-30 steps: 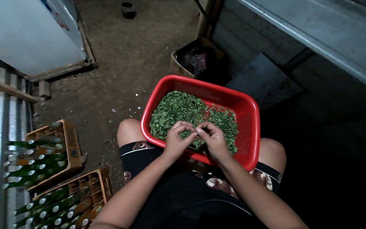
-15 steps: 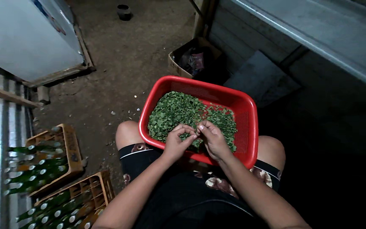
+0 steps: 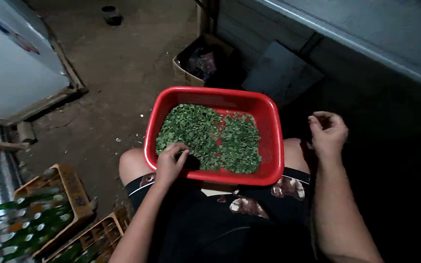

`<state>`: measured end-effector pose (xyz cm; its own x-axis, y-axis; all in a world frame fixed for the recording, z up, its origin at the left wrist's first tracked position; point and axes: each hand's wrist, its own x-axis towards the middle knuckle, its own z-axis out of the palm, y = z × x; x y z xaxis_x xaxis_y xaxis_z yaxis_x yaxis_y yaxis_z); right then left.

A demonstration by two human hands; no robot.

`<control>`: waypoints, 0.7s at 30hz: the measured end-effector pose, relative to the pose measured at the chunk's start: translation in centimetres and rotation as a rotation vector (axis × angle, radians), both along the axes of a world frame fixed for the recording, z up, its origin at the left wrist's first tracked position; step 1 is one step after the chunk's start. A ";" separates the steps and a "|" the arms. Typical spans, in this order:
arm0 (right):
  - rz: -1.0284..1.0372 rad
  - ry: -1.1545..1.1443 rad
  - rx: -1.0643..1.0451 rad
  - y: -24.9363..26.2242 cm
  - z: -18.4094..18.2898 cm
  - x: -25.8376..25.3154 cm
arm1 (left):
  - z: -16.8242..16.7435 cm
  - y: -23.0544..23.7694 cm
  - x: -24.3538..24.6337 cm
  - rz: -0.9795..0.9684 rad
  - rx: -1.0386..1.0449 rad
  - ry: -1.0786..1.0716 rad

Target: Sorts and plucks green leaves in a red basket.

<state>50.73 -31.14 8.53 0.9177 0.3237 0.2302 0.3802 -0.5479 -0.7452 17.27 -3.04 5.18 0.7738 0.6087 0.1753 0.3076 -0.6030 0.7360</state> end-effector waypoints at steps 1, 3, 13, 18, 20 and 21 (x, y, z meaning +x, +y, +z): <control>-0.063 0.065 -0.172 -1.0 0.3 0.5 | 0.0 0.2 -0.1 -0.021 0.046 0.077; -0.107 0.145 -0.346 -1.9 0.7 0.4 | -0.1 0.2 -0.3 -0.064 0.098 0.191; 0.662 0.008 -0.429 5.9 -0.1 -4.1 | -0.2 -1.1 -1.4 -0.176 0.204 0.283; 0.971 0.042 -0.600 11.2 -3.1 -4.1 | -0.5 -1.3 -1.7 -0.172 0.222 0.307; 1.027 0.017 -0.698 12.6 -4.5 -3.9 | -0.7 -1.3 -1.7 -0.173 0.226 0.302; 1.038 0.000 -0.754 13.1 -4.9 -3.8 | -0.7 -1.3 -1.6 -0.174 0.226 0.302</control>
<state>46.95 -18.04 3.61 0.1578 0.9335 -0.3219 0.8807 -0.2805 -0.3818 15.64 -4.36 4.52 0.8988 0.4366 0.0391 0.3685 -0.8009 0.4720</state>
